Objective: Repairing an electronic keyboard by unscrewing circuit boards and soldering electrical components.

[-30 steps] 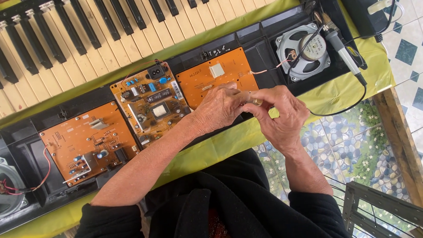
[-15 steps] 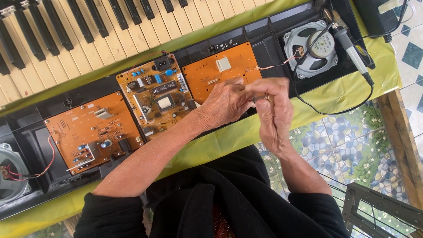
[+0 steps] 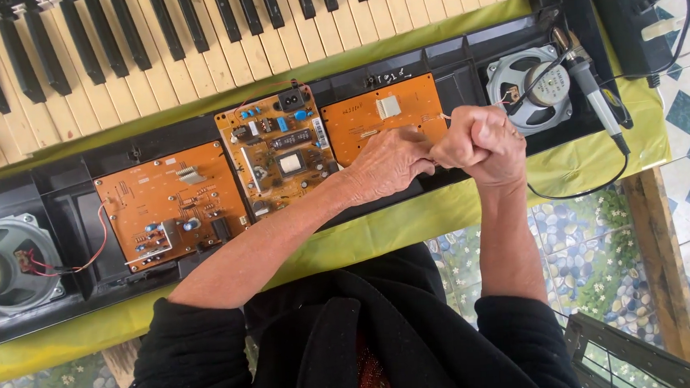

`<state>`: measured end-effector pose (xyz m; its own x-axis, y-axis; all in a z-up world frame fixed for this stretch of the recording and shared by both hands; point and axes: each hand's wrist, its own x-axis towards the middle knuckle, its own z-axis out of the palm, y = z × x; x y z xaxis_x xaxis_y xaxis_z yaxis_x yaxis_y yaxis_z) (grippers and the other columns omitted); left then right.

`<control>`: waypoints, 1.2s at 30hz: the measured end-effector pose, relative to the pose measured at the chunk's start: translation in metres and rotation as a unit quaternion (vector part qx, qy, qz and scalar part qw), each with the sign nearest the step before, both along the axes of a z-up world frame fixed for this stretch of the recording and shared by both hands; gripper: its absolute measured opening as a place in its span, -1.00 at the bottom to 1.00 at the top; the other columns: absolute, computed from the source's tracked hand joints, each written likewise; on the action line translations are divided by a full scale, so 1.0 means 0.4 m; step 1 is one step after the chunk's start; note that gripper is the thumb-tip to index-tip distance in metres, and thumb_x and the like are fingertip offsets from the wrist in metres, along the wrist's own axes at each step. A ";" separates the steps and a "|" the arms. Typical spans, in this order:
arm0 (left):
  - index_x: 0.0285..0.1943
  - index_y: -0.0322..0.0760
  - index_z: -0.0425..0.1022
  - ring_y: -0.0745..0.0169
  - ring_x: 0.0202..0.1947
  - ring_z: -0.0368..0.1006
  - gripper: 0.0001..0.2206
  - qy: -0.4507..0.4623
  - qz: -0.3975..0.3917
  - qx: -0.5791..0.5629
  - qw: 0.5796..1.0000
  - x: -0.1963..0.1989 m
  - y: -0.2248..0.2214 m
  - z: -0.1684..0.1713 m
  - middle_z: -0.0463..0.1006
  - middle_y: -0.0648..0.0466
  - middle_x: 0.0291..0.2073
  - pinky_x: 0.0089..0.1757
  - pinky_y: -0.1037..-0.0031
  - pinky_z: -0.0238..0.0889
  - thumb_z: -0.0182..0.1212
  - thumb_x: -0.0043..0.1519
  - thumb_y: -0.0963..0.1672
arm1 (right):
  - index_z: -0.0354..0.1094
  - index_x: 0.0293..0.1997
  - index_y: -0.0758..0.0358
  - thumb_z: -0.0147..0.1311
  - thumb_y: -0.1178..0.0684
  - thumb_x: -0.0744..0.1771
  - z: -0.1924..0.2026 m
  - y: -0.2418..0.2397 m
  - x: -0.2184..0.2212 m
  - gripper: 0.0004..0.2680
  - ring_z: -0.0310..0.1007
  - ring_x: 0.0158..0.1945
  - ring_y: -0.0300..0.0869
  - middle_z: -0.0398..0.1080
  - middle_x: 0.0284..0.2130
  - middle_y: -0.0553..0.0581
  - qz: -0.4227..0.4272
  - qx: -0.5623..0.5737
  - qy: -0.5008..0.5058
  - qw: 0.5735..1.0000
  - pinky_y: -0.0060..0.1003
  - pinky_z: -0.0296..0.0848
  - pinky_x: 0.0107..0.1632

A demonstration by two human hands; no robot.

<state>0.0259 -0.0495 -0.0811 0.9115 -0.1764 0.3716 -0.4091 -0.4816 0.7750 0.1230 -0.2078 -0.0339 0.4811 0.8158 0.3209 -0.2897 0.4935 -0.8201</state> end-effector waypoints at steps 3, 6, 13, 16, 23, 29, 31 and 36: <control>-0.42 0.00 0.49 0.10 -0.42 0.51 -0.83 -0.006 -0.011 0.026 1.000 0.011 0.003 -0.011 0.44 0.20 -0.53 -0.37 0.35 0.45 0.24 0.26 -0.04 | 0.15 -0.26 0.24 -0.27 -0.24 0.48 0.052 0.049 -0.079 -0.66 0.02 -0.72 -0.39 -0.05 -0.75 -0.13 -0.173 -0.050 -0.084 0.980 -0.49 0.13 -0.60; -0.40 -0.08 0.49 0.11 -0.43 0.50 -0.80 -0.020 -0.023 0.033 0.999 -0.010 0.014 0.042 0.46 0.16 -0.54 -0.37 0.36 0.45 0.23 0.27 -0.03 | 0.15 0.03 0.28 -0.21 -0.17 0.49 0.090 0.058 -0.187 -0.73 0.35 -0.31 -0.27 0.22 -0.34 0.10 -0.396 -0.115 -0.134 0.901 -0.35 0.42 -0.15; -0.42 -0.09 0.44 0.16 -0.39 0.46 -0.82 -0.023 -0.020 0.039 0.999 -0.003 0.006 0.010 0.43 0.17 -0.53 -0.35 0.40 0.44 0.28 0.25 -0.10 | 0.13 -0.27 0.23 -0.31 -0.08 0.51 0.093 0.086 -0.190 -0.73 0.14 -0.51 -0.34 0.02 -0.52 -0.07 -0.491 -0.087 -0.131 0.857 -0.47 0.28 -0.42; -0.40 -0.13 0.46 -0.03 -0.40 0.48 -0.83 -0.018 -0.012 0.029 0.999 -0.003 0.014 0.016 0.43 0.10 -0.51 -0.37 0.21 0.45 0.33 0.20 -0.08 | 0.12 -0.34 0.17 -0.38 -0.10 0.51 0.064 0.062 -0.118 -0.70 0.01 -0.70 -0.41 -0.08 -0.67 -0.16 -0.412 -0.048 -0.124 0.901 -0.52 0.14 -0.62; -0.35 -0.06 0.49 0.01 -0.32 0.53 -0.86 -0.001 -0.018 -0.003 1.000 -0.006 0.016 0.054 0.49 0.16 -0.46 -0.32 0.22 0.47 0.27 0.26 -0.06 | 0.17 -0.41 0.29 -0.25 -0.01 0.50 0.075 0.059 -0.121 -0.69 0.00 -0.75 -0.43 -0.08 -0.75 -0.11 -0.324 -0.031 -0.102 0.940 -0.50 0.10 -0.69; -0.29 -0.08 0.48 -0.06 -0.28 0.54 -0.88 -0.011 -0.028 -0.002 1.000 -0.015 0.020 0.062 0.52 0.12 -0.41 -0.32 0.14 0.47 0.21 0.31 -0.07 | 0.21 -0.45 0.42 -0.20 0.08 0.47 0.057 0.064 -0.126 -0.70 -0.04 -0.75 -0.40 -0.09 -0.79 -0.08 -0.344 -0.021 -0.108 0.932 -0.51 0.04 -0.69; -0.29 -0.11 0.48 -0.07 -0.27 0.54 -0.87 -0.016 -0.028 -0.003 0.999 -0.015 0.024 0.060 0.52 0.09 -0.41 -0.32 0.12 0.47 0.21 0.32 -0.08 | 0.22 -0.45 0.42 -0.21 0.08 0.47 0.057 0.066 -0.128 -0.69 -0.04 -0.75 -0.40 -0.10 -0.78 -0.08 -0.345 -0.027 -0.110 0.932 -0.51 0.05 -0.69; -0.25 -0.09 0.46 0.00 -0.22 0.53 -0.91 0.000 -0.033 0.004 0.999 -0.022 0.025 0.070 0.52 0.14 -0.38 -0.29 0.16 0.47 0.19 0.32 -0.09 | 0.24 -0.44 0.46 -0.19 0.12 0.46 0.056 0.068 -0.131 -0.71 -0.04 -0.75 -0.41 -0.07 -0.79 -0.05 -0.355 -0.007 -0.097 0.930 -0.52 0.04 -0.67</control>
<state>0.0172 -0.0395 -0.0530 0.8973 -0.2401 0.3705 -0.4412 -0.4600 0.7705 0.0707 -0.1806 -0.0114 0.8342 0.3192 0.4497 0.2597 0.4920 -0.8310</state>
